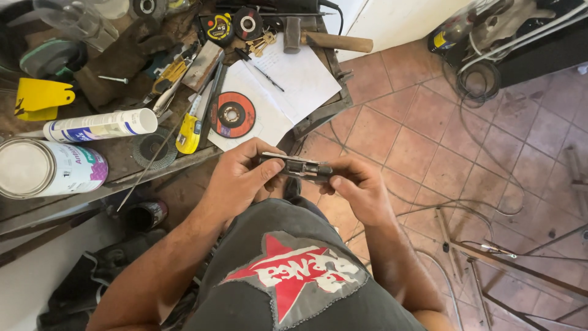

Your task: Measuring, grinding, and fitting metal components for a fabrication project

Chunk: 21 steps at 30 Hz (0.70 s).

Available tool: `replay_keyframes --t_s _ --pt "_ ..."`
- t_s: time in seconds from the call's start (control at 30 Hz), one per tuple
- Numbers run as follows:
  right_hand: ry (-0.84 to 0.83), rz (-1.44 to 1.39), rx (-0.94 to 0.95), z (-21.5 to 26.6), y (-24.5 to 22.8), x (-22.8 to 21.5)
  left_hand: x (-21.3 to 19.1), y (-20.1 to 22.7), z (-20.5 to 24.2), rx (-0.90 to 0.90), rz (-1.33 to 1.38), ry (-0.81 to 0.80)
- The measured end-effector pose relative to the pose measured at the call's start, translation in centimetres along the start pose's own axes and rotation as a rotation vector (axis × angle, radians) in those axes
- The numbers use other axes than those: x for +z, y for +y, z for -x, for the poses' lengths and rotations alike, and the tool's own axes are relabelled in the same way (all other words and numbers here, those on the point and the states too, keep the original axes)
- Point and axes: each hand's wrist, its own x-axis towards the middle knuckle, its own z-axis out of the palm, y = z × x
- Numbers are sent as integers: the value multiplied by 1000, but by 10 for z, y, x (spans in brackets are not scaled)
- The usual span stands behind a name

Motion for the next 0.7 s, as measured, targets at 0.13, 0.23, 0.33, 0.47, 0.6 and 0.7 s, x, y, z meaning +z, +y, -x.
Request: replay_keyframes --t_s 0.13,0.23,0.33,0.47,0.6,0.7 --pt "29 -32 9 2 1 4 4 3 2 14 -38 4" --pt "41 -11 4 0 1 3 4 4 2 22 -48 9" --pt "75 -7 4 -1 4 0 6 8 4 25 -125 13" --pt "70 19 5 -5 4 -1 4 7 5 5 -137 10" --pt "76 26 1 -10 4 4 10 28 5 -56 -290 -103" --pt "44 23 -6 -14 -4 12 15 33 3 -175 -262 -245"
